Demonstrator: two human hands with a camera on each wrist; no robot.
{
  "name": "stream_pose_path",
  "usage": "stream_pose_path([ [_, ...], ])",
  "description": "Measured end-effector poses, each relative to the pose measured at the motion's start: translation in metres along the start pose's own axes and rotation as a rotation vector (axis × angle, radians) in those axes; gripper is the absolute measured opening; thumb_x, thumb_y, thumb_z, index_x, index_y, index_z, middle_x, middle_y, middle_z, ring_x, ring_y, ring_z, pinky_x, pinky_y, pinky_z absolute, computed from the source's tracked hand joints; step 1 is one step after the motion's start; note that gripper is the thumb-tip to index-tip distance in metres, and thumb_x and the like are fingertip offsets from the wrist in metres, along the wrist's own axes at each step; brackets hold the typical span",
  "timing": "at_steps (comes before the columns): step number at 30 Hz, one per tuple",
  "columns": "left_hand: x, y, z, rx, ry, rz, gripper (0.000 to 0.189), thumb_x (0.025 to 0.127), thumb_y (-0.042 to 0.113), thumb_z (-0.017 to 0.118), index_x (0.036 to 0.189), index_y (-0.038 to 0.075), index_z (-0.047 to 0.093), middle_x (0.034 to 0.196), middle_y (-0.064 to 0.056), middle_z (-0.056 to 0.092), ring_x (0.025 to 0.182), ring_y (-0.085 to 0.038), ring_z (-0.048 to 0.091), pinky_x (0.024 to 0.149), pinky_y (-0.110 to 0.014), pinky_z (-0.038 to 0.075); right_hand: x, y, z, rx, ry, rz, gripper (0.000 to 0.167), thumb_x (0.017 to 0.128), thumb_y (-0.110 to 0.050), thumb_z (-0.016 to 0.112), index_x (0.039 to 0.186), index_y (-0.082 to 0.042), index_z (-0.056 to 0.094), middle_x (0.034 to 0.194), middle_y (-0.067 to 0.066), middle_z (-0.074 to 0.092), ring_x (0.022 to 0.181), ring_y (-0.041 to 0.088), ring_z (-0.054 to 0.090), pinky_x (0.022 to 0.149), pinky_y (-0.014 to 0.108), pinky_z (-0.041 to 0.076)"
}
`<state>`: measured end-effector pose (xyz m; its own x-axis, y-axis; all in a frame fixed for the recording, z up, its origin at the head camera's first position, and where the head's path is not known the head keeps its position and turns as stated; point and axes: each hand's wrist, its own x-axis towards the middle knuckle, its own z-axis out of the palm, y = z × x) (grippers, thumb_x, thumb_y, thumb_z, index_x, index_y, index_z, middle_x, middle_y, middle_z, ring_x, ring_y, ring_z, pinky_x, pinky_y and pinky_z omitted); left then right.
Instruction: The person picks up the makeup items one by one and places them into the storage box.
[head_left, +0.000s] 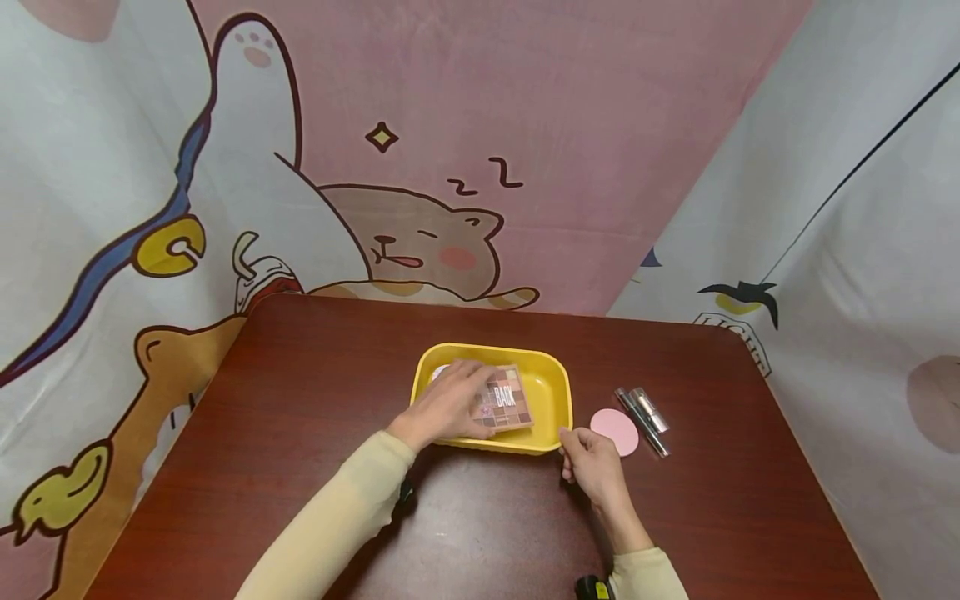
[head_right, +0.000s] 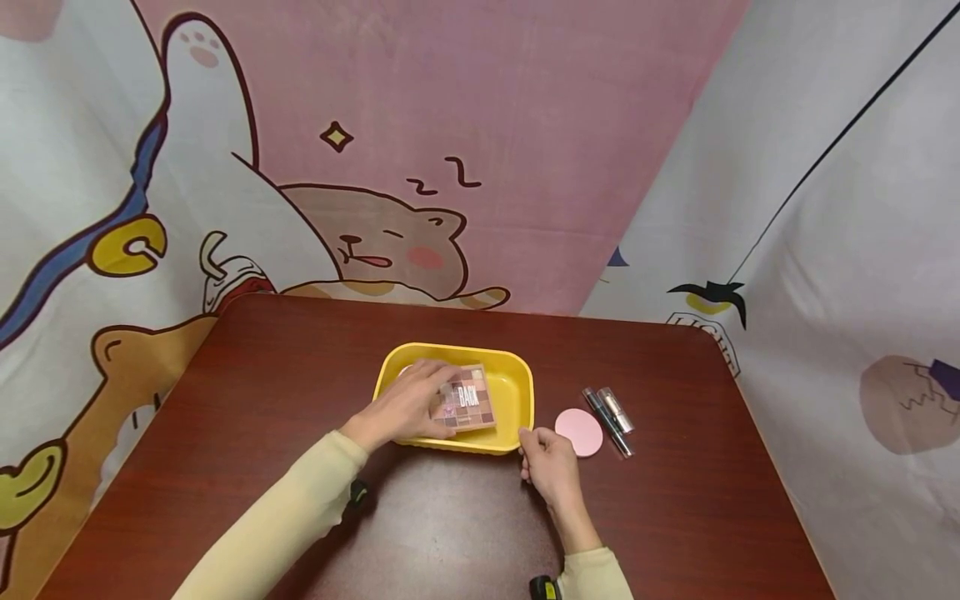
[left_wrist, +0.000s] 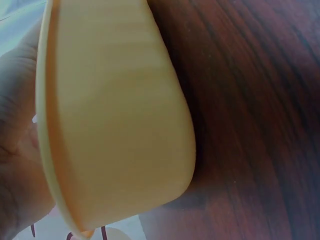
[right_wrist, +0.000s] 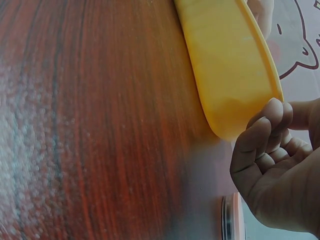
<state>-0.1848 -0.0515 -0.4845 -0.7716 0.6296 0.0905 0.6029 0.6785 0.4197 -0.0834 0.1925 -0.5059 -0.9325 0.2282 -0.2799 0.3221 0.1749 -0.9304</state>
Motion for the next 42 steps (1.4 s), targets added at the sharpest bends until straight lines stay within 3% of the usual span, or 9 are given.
stream_pose_path([
  [22,0.017,-0.004,0.019,0.021,-0.123,0.042,0.093,0.071,0.041,0.096,0.148,0.013,0.051,0.144,-0.004,0.057,0.135,-0.023,0.050,0.116,-0.038,0.041,0.001,0.000,0.001,-0.008,0.000,-0.007,0.035,0.105,-0.014,0.060,0.078,0.009,0.059,0.055,0.000,0.049,0.047,0.013,0.050,0.047,0.023,0.044],
  [33,0.020,-0.004,0.020,0.038,-0.189,-0.011,0.092,0.073,0.039,0.094,0.150,0.014,0.050,0.155,-0.010,0.050,0.145,-0.028,0.043,0.122,-0.040,0.033,0.000,0.000,0.001,-0.017,0.003,-0.004,0.036,0.105,-0.015,0.061,0.079,0.010,0.059,0.054,0.000,0.049,0.047,0.013,0.050,0.047,0.023,0.044],
  [42,0.017,-0.005,0.021,0.047,-0.156,0.008,0.085,0.073,0.036,0.095,0.145,0.014,0.056,0.143,-0.009,0.055,0.132,-0.027,0.052,0.114,-0.041,0.043,-0.001,-0.001,0.001,-0.011,0.001,0.001,0.035,0.105,-0.014,0.061,0.079,0.009,0.059,0.055,0.000,0.049,0.048,0.013,0.050,0.048,0.023,0.045],
])
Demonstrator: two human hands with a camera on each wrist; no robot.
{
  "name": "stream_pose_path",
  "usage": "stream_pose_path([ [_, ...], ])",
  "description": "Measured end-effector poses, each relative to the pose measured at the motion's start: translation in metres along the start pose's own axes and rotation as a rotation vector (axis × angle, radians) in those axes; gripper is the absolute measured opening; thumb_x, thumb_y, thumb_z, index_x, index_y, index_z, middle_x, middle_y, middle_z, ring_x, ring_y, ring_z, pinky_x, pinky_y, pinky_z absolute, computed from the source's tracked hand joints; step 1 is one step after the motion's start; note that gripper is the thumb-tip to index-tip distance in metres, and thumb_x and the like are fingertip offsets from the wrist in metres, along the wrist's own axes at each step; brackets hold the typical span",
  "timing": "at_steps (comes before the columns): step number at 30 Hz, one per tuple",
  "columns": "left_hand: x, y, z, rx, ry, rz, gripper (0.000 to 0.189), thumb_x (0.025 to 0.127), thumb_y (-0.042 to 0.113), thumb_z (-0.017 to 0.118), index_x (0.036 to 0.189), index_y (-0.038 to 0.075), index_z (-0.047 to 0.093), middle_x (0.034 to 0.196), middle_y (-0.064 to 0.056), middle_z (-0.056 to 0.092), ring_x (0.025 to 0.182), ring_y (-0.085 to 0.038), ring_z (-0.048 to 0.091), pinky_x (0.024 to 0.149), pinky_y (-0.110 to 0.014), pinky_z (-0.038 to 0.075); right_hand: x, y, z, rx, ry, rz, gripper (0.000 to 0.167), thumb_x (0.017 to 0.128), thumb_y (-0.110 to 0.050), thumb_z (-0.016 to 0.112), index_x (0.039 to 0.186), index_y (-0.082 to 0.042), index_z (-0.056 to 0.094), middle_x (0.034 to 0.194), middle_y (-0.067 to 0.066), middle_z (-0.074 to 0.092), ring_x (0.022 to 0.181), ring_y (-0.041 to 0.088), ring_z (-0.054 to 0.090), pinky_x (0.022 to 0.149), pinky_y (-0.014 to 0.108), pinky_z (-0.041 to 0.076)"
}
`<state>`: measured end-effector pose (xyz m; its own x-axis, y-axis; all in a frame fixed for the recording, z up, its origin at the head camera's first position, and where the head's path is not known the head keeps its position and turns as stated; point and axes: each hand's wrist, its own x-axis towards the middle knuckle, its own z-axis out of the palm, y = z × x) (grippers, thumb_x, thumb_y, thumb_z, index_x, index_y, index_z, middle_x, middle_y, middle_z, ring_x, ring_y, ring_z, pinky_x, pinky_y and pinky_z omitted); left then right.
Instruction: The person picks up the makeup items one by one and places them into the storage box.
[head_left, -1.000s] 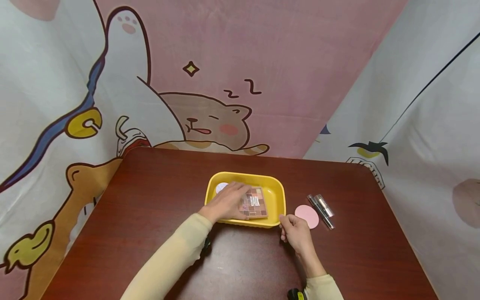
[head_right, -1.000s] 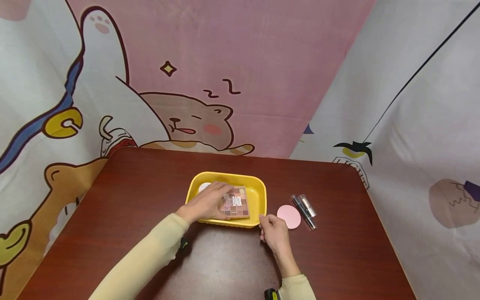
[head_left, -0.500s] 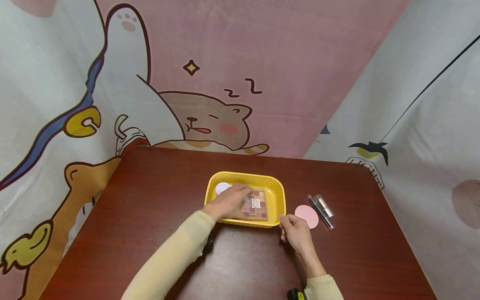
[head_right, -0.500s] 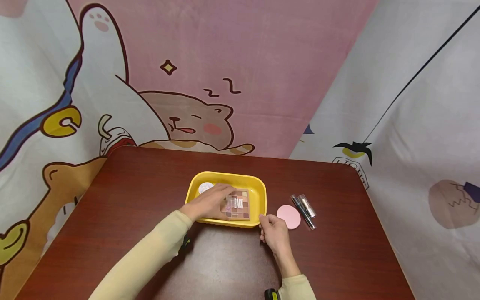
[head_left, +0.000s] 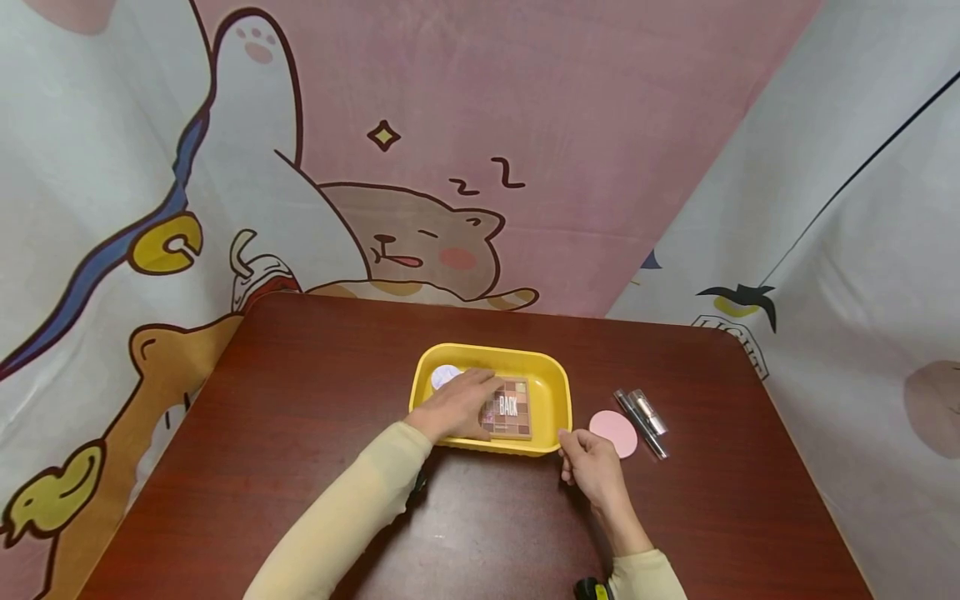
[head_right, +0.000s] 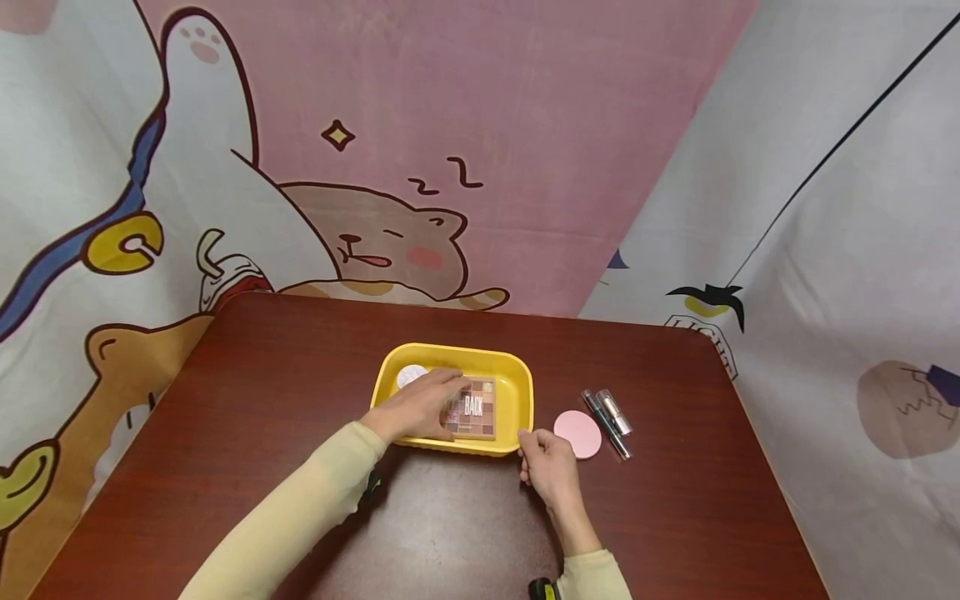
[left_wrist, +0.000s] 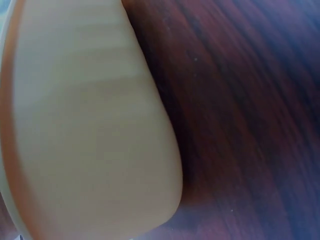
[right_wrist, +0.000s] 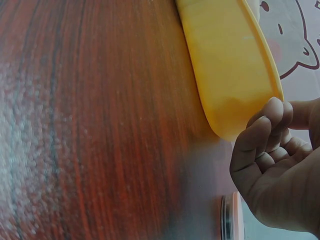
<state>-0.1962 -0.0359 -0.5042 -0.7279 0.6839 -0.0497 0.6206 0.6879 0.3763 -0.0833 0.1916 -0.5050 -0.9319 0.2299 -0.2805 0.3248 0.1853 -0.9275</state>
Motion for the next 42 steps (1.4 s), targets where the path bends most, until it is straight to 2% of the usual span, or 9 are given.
stream_pose_path([
  [6,-0.002,0.000,-0.001,-0.007,-0.006,-0.008,0.087,0.074,0.034,0.095,0.149,0.015,0.054,0.150,-0.012,0.051,0.139,-0.029,0.047,0.118,-0.042,0.039,0.000,-0.001,0.000,0.004,-0.002,0.006,0.035,0.105,-0.014,0.060,0.080,0.010,0.058,0.055,0.000,0.049,0.048,0.013,0.049,0.048,0.023,0.044],
  [11,-0.006,0.003,-0.009,-0.024,-0.028,-0.027,0.083,0.078,0.032,0.092,0.149,0.014,0.053,0.157,-0.015,0.046,0.147,-0.031,0.041,0.122,-0.043,0.033,0.000,-0.001,0.000,0.010,-0.005,0.010,0.035,0.105,-0.014,0.060,0.080,0.010,0.059,0.055,0.000,0.049,0.048,0.013,0.049,0.048,0.023,0.044],
  [15,-0.011,0.004,-0.017,-0.059,0.001,-0.030,0.070,0.081,0.028,0.087,0.144,0.014,0.059,0.155,-0.016,0.048,0.145,-0.031,0.043,0.122,-0.044,0.034,0.000,-0.001,-0.001,0.008,-0.004,0.010,0.035,0.105,-0.015,0.061,0.079,0.008,0.059,0.056,0.000,0.049,0.048,0.013,0.050,0.048,0.023,0.045],
  [18,-0.017,0.003,-0.023,-0.093,0.027,-0.041,0.067,0.084,0.029,0.084,0.144,0.013,0.059,0.157,-0.016,0.047,0.147,-0.032,0.040,0.122,-0.045,0.032,0.000,-0.001,-0.001,0.009,-0.002,0.012,0.034,0.105,-0.015,0.061,0.079,0.007,0.059,0.056,0.000,0.049,0.048,0.013,0.050,0.048,0.023,0.045],
  [26,-0.031,-0.004,-0.030,-0.096,0.058,-0.092,0.077,0.089,0.033,0.077,0.155,0.009,0.047,0.162,-0.012,0.041,0.151,-0.031,0.035,0.124,-0.044,0.028,0.001,0.000,-0.001,0.000,-0.001,0.016,0.035,0.105,-0.017,0.061,0.080,0.007,0.060,0.056,0.000,0.049,0.049,0.013,0.050,0.048,0.024,0.045],
  [37,-0.050,-0.014,-0.039,-0.103,0.174,-0.102,0.076,0.089,0.034,0.082,0.152,0.006,0.050,0.158,-0.013,0.045,0.144,-0.030,0.044,0.118,-0.045,0.039,0.000,-0.001,-0.001,0.002,-0.004,0.014,0.035,0.105,-0.016,0.061,0.080,0.008,0.059,0.056,0.000,0.049,0.048,0.013,0.050,0.048,0.023,0.045],
  [42,-0.060,-0.021,-0.042,-0.106,0.242,-0.118,0.075,0.088,0.032,0.081,0.151,0.006,0.050,0.159,-0.012,0.044,0.146,-0.028,0.042,0.118,-0.044,0.040,0.001,0.000,0.000,0.007,-0.006,0.017,0.035,0.105,-0.016,0.061,0.080,0.007,0.059,0.057,0.000,0.049,0.048,0.013,0.050,0.048,0.023,0.045],
])
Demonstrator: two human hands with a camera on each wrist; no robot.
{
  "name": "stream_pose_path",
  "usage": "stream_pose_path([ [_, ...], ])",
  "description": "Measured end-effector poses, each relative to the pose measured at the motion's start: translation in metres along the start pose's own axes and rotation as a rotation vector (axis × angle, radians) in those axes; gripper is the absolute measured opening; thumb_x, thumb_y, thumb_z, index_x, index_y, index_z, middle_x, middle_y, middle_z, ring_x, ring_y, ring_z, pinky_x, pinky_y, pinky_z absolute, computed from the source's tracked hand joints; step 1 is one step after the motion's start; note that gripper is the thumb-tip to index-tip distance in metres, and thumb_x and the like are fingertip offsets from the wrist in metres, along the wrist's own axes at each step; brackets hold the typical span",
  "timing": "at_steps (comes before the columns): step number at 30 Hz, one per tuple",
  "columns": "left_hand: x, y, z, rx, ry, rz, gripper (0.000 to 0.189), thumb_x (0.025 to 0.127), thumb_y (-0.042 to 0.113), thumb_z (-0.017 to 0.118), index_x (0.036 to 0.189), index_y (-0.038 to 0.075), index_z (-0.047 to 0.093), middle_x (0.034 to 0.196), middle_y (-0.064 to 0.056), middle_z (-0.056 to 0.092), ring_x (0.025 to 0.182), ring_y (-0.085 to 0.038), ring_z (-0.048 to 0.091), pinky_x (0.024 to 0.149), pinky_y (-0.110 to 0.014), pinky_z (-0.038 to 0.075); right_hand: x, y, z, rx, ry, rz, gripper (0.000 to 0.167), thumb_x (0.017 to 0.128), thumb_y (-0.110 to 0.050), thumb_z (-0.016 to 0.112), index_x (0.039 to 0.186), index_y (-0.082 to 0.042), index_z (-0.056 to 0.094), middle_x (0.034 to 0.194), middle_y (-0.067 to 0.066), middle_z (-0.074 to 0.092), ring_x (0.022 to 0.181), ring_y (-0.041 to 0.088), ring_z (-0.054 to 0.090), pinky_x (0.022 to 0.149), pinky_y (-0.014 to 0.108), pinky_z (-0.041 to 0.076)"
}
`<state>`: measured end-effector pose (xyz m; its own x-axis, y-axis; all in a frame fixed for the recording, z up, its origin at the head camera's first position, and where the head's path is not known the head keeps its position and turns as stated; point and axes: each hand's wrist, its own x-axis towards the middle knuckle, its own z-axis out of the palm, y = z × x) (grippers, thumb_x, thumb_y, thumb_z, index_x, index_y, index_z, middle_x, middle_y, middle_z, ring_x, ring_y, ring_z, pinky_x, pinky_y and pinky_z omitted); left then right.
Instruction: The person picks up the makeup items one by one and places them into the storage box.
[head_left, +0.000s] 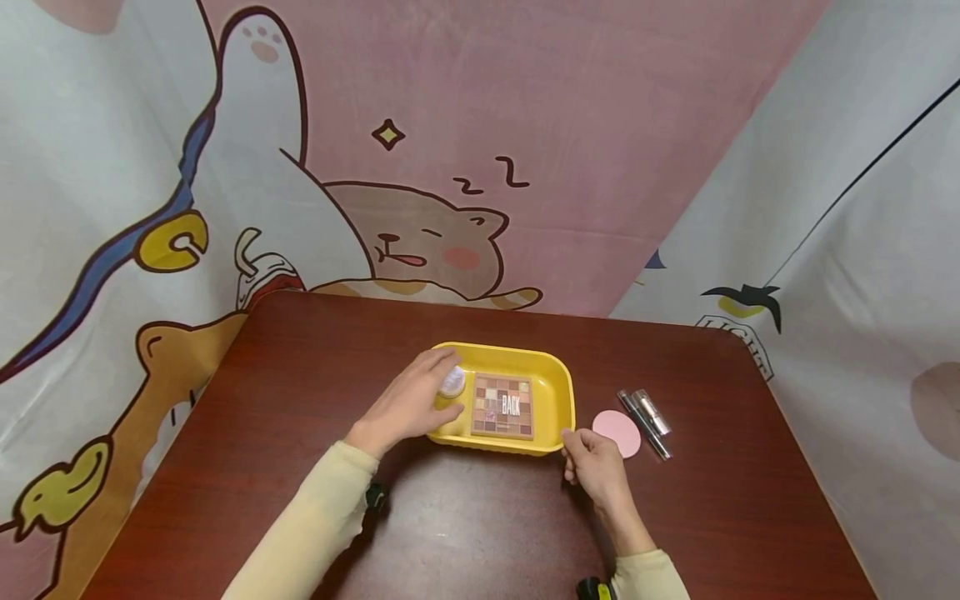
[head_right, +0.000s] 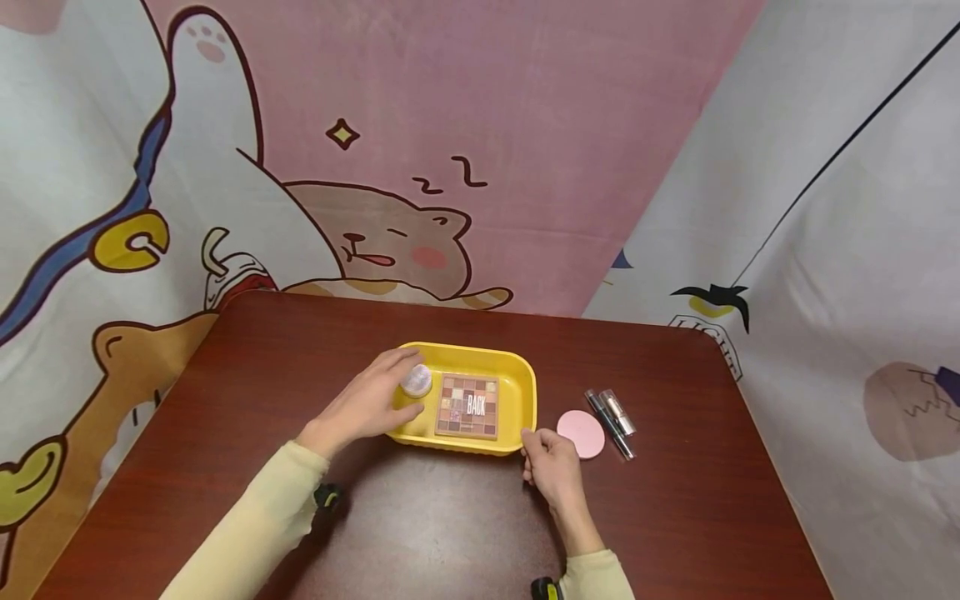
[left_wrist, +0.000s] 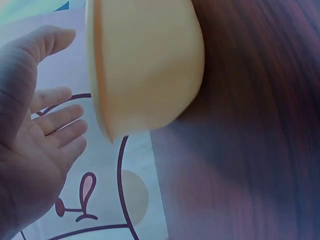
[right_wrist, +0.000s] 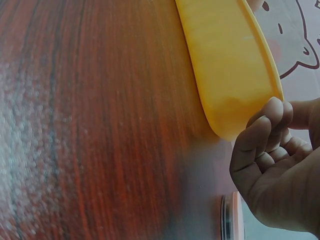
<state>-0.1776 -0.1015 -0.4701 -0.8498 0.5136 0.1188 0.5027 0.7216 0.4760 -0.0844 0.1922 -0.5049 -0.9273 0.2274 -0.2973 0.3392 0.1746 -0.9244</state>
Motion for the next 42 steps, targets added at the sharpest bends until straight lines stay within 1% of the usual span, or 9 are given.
stream_pose_path([
  [4,-0.009,-0.007,-0.004,-0.006,0.043,-0.031,0.072,0.090,0.031,0.079,0.151,0.007,0.050,0.160,-0.011,0.043,0.147,-0.028,0.039,0.118,-0.046,0.038,0.001,0.000,0.000,0.003,-0.002,0.000,0.035,0.105,-0.017,0.061,0.079,0.007,0.059,0.057,0.000,0.049,0.048,0.013,0.050,0.048,0.023,0.045],
  [9,-0.021,-0.016,-0.008,-0.014,0.081,-0.067,0.068,0.090,0.030,0.079,0.148,0.006,0.053,0.157,-0.013,0.045,0.145,-0.030,0.040,0.116,-0.049,0.041,0.001,0.000,0.000,0.004,-0.002,0.002,0.035,0.105,-0.017,0.061,0.080,0.007,0.060,0.056,0.000,0.049,0.048,0.013,0.050,0.048,0.024,0.045],
  [14,-0.034,-0.023,-0.007,-0.014,0.093,-0.099,0.072,0.091,0.031,0.079,0.149,0.002,0.050,0.155,-0.016,0.046,0.143,-0.033,0.042,0.115,-0.051,0.042,0.000,0.000,0.000,0.002,-0.003,0.000,0.035,0.105,-0.016,0.061,0.079,0.007,0.060,0.056,0.000,0.050,0.048,0.013,0.050,0.048,0.024,0.045],
  [21,-0.045,-0.029,-0.002,-0.018,0.097,-0.138,0.071,0.092,0.032,0.077,0.150,0.001,0.048,0.152,-0.017,0.048,0.141,-0.034,0.045,0.114,-0.052,0.043,0.000,0.000,0.000,-0.004,0.001,0.000,0.035,0.105,-0.016,0.061,0.078,0.006,0.059,0.056,0.000,0.049,0.048,0.013,0.050,0.048,0.023,0.045],
  [27,-0.054,-0.032,0.010,-0.091,0.105,-0.185,0.067,0.096,0.033,0.073,0.150,0.001,0.049,0.150,-0.017,0.051,0.139,-0.034,0.048,0.113,-0.053,0.043,-0.001,0.001,0.000,-0.008,0.003,-0.003,0.035,0.105,-0.016,0.061,0.079,0.007,0.059,0.056,0.000,0.050,0.048,0.013,0.050,0.048,0.023,0.045],
  [30,-0.056,-0.033,0.017,-0.121,0.124,-0.204,0.062,0.097,0.032,0.071,0.147,0.001,0.052,0.146,-0.018,0.055,0.136,-0.035,0.051,0.112,-0.054,0.043,0.000,0.001,0.000,-0.005,0.004,0.005,0.036,0.105,-0.017,0.061,0.079,0.007,0.060,0.056,0.000,0.050,0.048,0.013,0.050,0.048,0.024,0.045],
  [35,-0.058,-0.032,0.024,-0.201,0.165,-0.210,0.052,0.098,0.024,0.069,0.143,0.001,0.058,0.137,-0.017,0.062,0.128,-0.036,0.057,0.108,-0.055,0.046,0.000,0.001,0.000,0.003,0.005,0.006,0.036,0.105,-0.018,0.062,0.080,0.008,0.060,0.056,0.001,0.049,0.048,0.014,0.050,0.048,0.024,0.045],
  [38,-0.059,-0.031,0.028,-0.260,0.171,-0.236,0.051,0.099,0.021,0.068,0.145,0.002,0.056,0.139,-0.018,0.062,0.131,-0.037,0.056,0.109,-0.055,0.045,0.000,0.001,0.000,0.005,0.000,0.009,0.037,0.105,-0.018,0.061,0.080,0.008,0.060,0.055,0.000,0.049,0.048,0.014,0.050,0.048,0.024,0.045],
  [42,-0.060,-0.029,0.034,-0.378,0.154,-0.291,0.054,0.103,0.019,0.063,0.152,0.003,0.048,0.149,-0.019,0.055,0.137,-0.038,0.052,0.110,-0.056,0.045,0.000,0.000,0.000,-0.016,-0.005,0.008,0.036,0.106,-0.017,0.061,0.079,0.008,0.059,0.055,0.000,0.049,0.048,0.013,0.050,0.047,0.023,0.044],
])
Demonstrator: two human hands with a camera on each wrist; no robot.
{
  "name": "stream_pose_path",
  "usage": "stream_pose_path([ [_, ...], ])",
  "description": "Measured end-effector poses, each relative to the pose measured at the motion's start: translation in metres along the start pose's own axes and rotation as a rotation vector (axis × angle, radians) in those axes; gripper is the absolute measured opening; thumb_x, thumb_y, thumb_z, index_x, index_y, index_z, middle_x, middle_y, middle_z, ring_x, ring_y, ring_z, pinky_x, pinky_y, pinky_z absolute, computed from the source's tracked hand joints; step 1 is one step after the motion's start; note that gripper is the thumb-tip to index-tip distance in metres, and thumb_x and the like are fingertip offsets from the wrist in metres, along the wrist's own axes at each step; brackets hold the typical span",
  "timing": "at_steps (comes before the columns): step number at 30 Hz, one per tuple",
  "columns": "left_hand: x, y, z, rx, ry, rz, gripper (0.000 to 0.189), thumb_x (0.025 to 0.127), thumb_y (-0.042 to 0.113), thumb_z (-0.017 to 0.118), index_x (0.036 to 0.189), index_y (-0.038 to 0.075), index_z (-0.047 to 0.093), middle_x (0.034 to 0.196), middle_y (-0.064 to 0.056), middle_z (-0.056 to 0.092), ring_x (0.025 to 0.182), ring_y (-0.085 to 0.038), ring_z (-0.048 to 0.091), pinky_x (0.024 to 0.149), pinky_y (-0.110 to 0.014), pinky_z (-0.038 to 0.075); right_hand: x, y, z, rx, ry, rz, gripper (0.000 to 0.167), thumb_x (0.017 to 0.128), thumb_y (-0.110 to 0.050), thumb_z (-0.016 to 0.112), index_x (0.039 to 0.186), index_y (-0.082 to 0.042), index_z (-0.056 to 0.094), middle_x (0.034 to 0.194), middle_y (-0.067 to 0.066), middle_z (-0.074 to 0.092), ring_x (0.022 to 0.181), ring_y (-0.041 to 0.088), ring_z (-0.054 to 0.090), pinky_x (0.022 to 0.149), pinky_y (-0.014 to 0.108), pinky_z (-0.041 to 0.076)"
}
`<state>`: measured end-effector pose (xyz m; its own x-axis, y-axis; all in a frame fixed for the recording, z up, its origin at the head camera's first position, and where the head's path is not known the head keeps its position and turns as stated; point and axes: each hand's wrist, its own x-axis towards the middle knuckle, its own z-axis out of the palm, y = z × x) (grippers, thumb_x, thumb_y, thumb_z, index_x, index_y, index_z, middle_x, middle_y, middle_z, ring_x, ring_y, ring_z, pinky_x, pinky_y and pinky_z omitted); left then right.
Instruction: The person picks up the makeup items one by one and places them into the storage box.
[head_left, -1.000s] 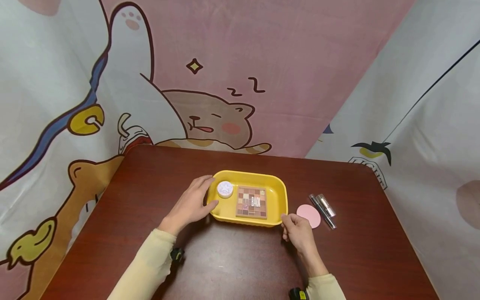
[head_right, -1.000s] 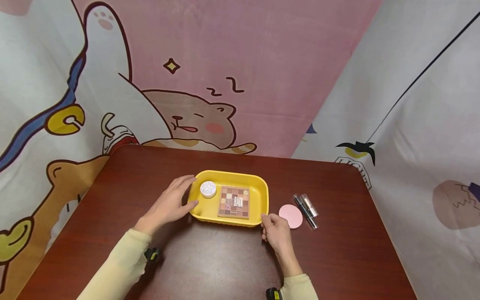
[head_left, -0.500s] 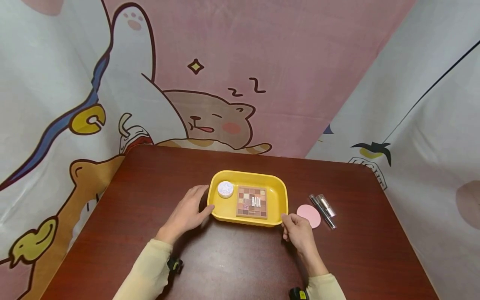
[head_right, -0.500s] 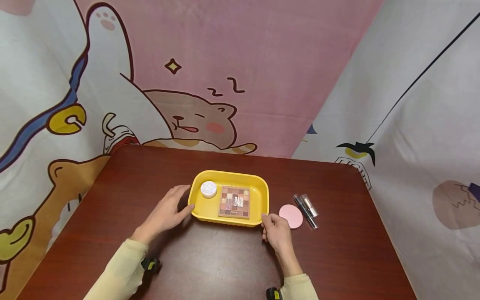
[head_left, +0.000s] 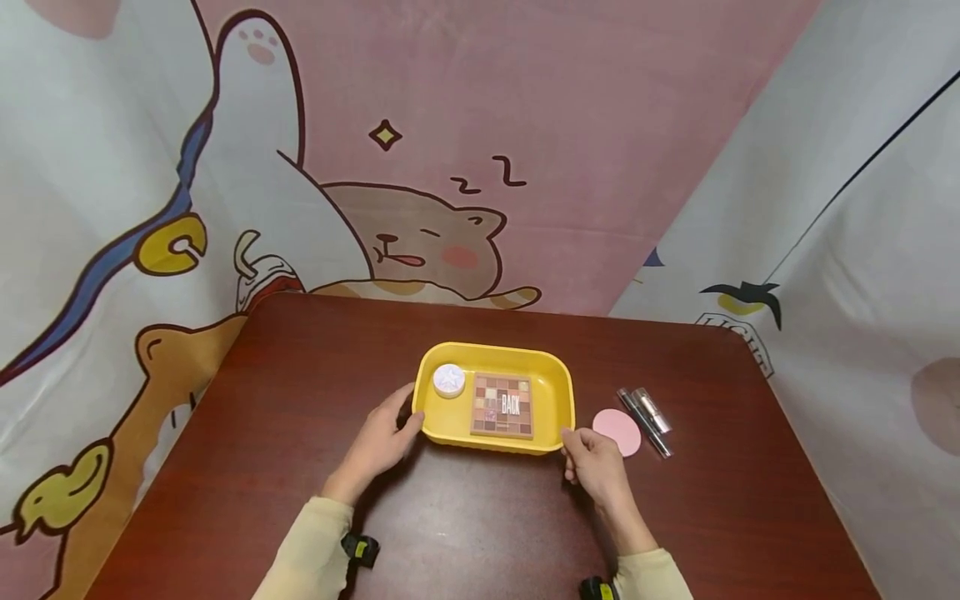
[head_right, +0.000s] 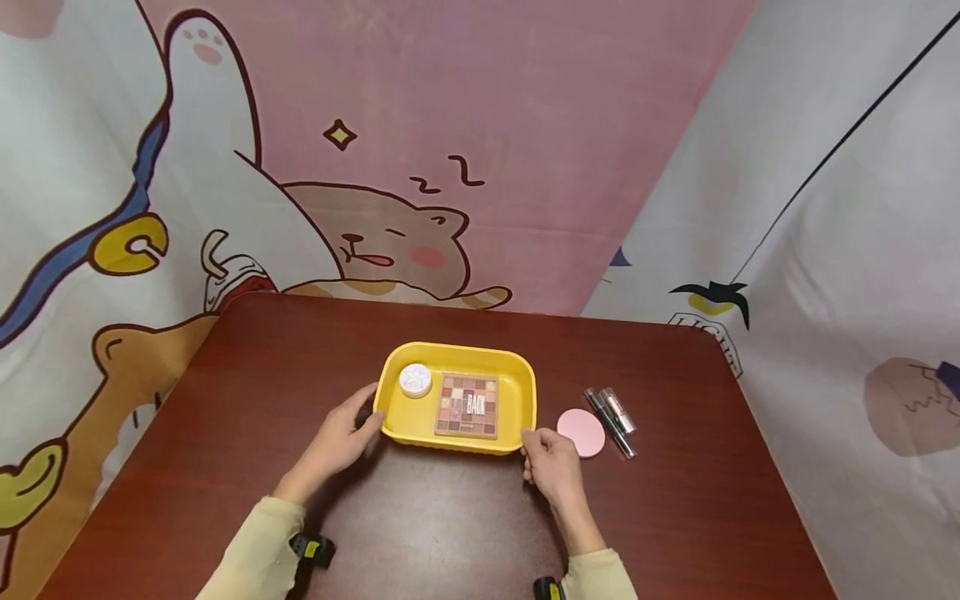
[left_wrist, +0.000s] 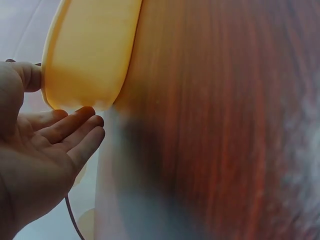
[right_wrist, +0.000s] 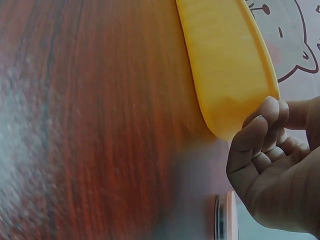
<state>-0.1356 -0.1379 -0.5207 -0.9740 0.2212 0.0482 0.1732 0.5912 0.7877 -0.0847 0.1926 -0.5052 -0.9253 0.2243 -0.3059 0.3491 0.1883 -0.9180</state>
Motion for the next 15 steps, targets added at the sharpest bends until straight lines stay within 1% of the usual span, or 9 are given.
stream_pose_path([
  [2,-0.001,0.000,0.003,-0.051,-0.012,-0.037,0.056,0.104,0.020,0.061,0.155,0.005,0.044,0.151,-0.019,0.053,0.135,-0.038,0.054,0.109,-0.055,0.046,0.000,0.000,-0.001,-0.013,-0.001,-0.005,0.037,0.105,-0.017,0.061,0.079,0.008,0.059,0.055,0.000,0.049,0.048,0.013,0.049,0.047,0.023,0.044],
  [5,-0.002,0.000,0.005,-0.100,-0.013,-0.074,0.056,0.105,0.019,0.060,0.157,0.008,0.043,0.147,-0.019,0.056,0.126,-0.039,0.061,0.103,-0.055,0.050,0.000,0.000,-0.003,-0.026,-0.010,-0.014,0.037,0.105,-0.017,0.061,0.078,0.008,0.059,0.055,-0.001,0.049,0.048,0.013,0.049,0.047,0.023,0.043],
  [8,-0.003,0.001,0.007,-0.139,-0.013,-0.106,0.054,0.106,0.018,0.058,0.157,0.010,0.042,0.144,-0.019,0.059,0.121,-0.039,0.064,0.100,-0.053,0.053,0.001,-0.001,-0.006,-0.053,-0.014,-0.023,0.039,0.105,-0.018,0.062,0.077,0.009,0.059,0.054,0.000,0.050,0.048,0.013,0.050,0.047,0.023,0.045],
  [15,-0.003,0.004,0.010,-0.178,0.006,-0.150,0.052,0.107,0.016,0.055,0.157,0.012,0.043,0.145,-0.021,0.058,0.123,-0.039,0.064,0.098,-0.052,0.054,0.004,0.001,-0.017,-0.225,0.001,-0.038,0.042,0.100,-0.029,0.070,0.076,0.005,0.062,0.057,0.001,0.053,0.052,0.015,0.055,0.049,0.025,0.048],
])
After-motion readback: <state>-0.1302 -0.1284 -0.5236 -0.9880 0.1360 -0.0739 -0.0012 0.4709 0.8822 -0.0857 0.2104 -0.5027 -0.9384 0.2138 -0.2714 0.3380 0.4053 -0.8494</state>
